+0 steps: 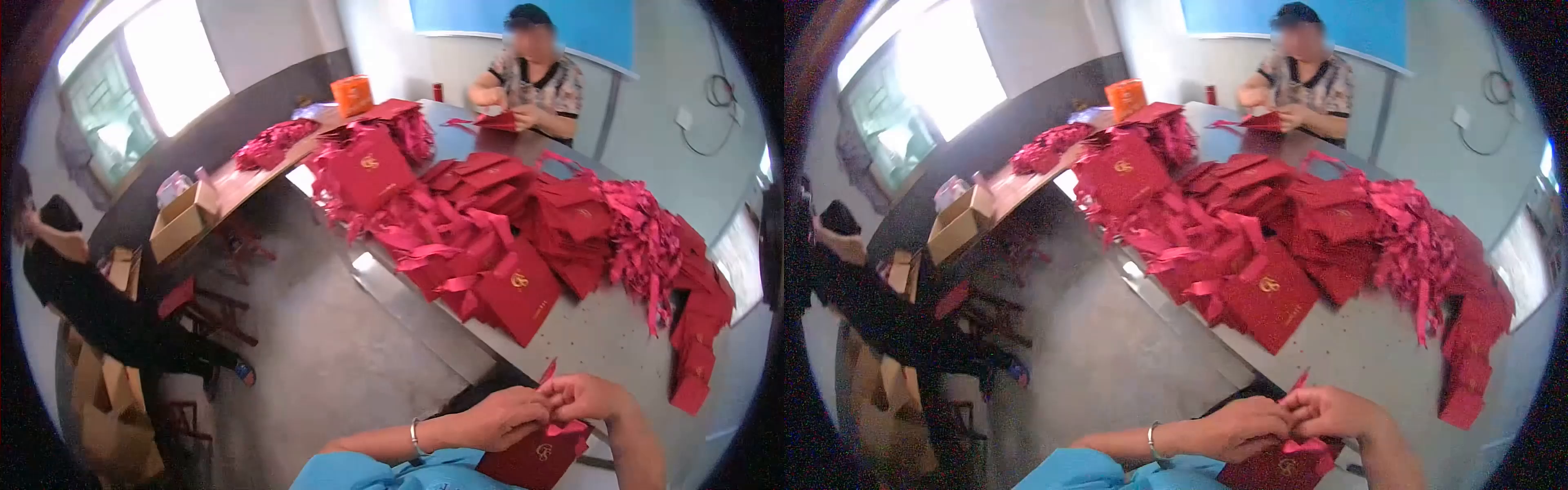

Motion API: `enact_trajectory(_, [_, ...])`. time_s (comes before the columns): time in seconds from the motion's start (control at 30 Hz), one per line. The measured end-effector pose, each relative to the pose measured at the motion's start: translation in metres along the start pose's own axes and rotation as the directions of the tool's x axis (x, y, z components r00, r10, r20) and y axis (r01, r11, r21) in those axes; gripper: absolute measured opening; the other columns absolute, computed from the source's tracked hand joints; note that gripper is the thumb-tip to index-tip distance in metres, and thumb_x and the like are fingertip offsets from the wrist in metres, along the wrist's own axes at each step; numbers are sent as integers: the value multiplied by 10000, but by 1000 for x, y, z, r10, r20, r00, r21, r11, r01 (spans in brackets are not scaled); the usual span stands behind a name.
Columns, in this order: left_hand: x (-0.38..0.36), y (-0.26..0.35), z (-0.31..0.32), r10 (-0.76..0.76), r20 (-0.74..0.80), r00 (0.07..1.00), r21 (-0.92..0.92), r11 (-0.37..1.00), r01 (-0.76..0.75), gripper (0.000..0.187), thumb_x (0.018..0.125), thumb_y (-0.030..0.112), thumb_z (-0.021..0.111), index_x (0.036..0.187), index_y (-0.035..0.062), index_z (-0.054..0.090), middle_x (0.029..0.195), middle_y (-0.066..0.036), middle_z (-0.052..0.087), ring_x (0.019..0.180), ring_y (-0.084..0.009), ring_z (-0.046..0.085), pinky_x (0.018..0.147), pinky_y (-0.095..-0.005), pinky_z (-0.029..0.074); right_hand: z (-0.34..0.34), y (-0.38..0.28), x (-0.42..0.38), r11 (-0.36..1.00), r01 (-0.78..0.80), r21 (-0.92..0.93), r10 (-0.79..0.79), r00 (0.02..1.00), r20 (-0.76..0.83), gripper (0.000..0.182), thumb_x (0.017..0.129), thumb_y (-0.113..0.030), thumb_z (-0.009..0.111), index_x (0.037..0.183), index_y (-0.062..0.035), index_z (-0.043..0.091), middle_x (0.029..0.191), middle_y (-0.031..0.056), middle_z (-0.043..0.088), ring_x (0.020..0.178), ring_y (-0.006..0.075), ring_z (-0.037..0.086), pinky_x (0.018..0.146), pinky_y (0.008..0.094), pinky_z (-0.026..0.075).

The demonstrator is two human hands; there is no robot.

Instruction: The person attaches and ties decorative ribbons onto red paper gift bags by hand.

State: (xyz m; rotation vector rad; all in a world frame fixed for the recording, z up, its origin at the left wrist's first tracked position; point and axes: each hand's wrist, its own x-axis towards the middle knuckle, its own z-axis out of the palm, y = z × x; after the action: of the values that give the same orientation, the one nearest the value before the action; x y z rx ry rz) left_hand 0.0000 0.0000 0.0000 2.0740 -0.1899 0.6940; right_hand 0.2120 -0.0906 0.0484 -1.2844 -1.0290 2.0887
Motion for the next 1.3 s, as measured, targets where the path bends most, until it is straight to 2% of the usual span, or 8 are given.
enact_trajectory(0.3, [0, 5, -14, 154, -52, 987, -105, 982, -159, 220, 779, -32, 640, 962, 58, 556, 1019, -117, 560, 967, -326, 558, 835, -406, 477, 12, -5, 9, 1000, -9, 6, 10, 988, -151, 392, 767, 76, 622, 1152, 38, 555, 1078, 87, 669, 940, 134, 629, 810, 265, 508])
enact_trajectory(0.37, [3, 7, -18, 80, -13, 997, -268, 960, -80, 218, 786, -37, 630, 971, 52, 558, 1007, -116, 553, 981, -314, 550, 847, -411, 472, 15, -5, 7, 998, 5, 66, 7, 985, -170, 403, 713, 79, 636, 1107, 13, 584, 1026, 66, 674, 915, 130, 629, 797, 271, 510])
enact_trajectory(0.43, [4, 9, -24, -87, 95, 992, -317, 942, 113, 226, 783, -44, 637, 977, 44, 561, 1025, -122, 561, 1009, -307, 554, 877, -407, 467, 10, 3, 15, 963, 83, -258, -144, 963, -228, 414, 668, 81, 641, 1069, -13, 603, 947, 39, 672, 866, 124, 626, 776, 281, 514])
enact_trajectory(0.67, [8, 15, -25, -298, 202, 933, -312, 883, 350, 263, 768, -91, 638, 1002, 19, 588, 1023, -107, 615, 1006, -224, 600, 896, -347, 483, 28, -14, 8, 972, 51, -229, -136, 918, -373, 313, 690, 80, 627, 987, -2, 570, 803, 63, 659, 743, 99, 615, 650, 246, 490])
enact_trajectory(0.77, [4, 19, -28, -356, 237, 904, -444, 788, 427, 267, 772, -112, 624, 1004, 13, 580, 1042, -100, 604, 1014, -201, 584, 892, -324, 477, 22, -9, 12, 941, 75, -330, -242, 832, -499, 238, 720, 45, 640, 945, 0, 578, 794, 74, 663, 731, 106, 620, 645, 252, 497])
enact_trajectory(0.97, [8, 14, -24, -354, 268, 896, -423, 792, 439, 305, 768, -126, 633, 1031, 6, 556, 1062, -100, 584, 1023, -184, 559, 896, -298, 453, -12, 1, 25, 706, -135, -696, -635, 315, -705, 184, 769, 10, 622, 942, 5, 560, 809, 82, 673, 721, 126, 652, 645, 274, 524])
enact_trajectory(1.17, [6, 11, -22, -406, 284, 868, -542, 679, 495, 328, 750, -137, 642, 1025, 11, 544, 1071, -99, 574, 1015, -187, 555, 888, -298, 449, 2, 11, 26, 759, 115, -641, -648, 239, -724, 240, 803, -35, 657, 1024, -5, 569, 874, 76, 686, 732, 131, 663, 661, 272, 534])
enact_trajectory(1.3, [3, 2, -19, -362, 227, 904, -494, 757, 427, 337, 737, -149, 638, 1012, 18, 538, 1073, -111, 575, 1004, -189, 561, 887, -302, 451, 14, 20, 2, 655, 13, -756, -754, 71, -653, 208, 829, -52, 667, 1018, -5, 596, 814, 43, 665, 692, 67, 606, 625, 236, 499])
